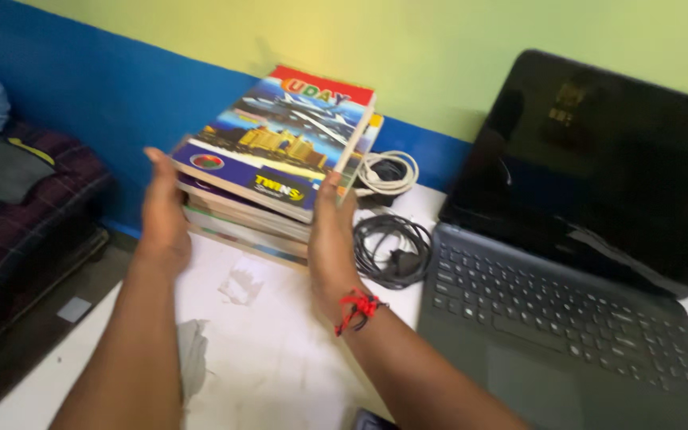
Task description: The person wipes the laptop's touchpad and keyboard area with a cloth, then wipes the external keyboard and the desk surface. They briefly move a stack of books aside to access the desk and then return them. The person continues wiping the laptop and keyboard repeatedly.
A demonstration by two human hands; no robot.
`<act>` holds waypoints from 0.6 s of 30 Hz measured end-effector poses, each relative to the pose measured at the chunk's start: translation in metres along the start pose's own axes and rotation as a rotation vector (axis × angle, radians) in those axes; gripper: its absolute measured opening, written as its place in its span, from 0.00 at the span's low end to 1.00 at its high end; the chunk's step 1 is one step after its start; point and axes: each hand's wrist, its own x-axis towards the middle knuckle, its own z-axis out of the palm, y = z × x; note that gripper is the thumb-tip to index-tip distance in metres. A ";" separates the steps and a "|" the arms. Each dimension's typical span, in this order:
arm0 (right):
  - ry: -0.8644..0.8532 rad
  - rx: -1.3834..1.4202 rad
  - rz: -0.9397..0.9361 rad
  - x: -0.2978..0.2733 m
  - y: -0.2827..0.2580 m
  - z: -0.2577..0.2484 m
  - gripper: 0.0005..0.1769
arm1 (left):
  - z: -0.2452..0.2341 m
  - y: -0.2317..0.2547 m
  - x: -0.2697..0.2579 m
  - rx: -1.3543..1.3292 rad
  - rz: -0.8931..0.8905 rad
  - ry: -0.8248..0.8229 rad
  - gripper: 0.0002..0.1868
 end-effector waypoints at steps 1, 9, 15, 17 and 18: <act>0.031 0.025 -0.002 -0.002 0.000 0.005 0.59 | -0.001 0.000 0.001 0.025 -0.025 0.013 0.49; 0.118 0.072 -0.046 -0.003 -0.002 0.025 0.53 | -0.004 -0.011 0.008 0.012 0.006 -0.022 0.46; 0.050 -0.051 -0.147 0.001 0.004 0.012 0.49 | 0.006 -0.006 -0.001 0.076 0.042 -0.035 0.44; 0.118 -0.275 -0.167 0.002 0.006 0.007 0.50 | 0.010 -0.001 -0.005 0.144 0.111 -0.009 0.43; 0.125 -0.321 -0.270 0.002 0.007 0.006 0.50 | 0.013 0.000 -0.008 0.183 0.199 -0.009 0.42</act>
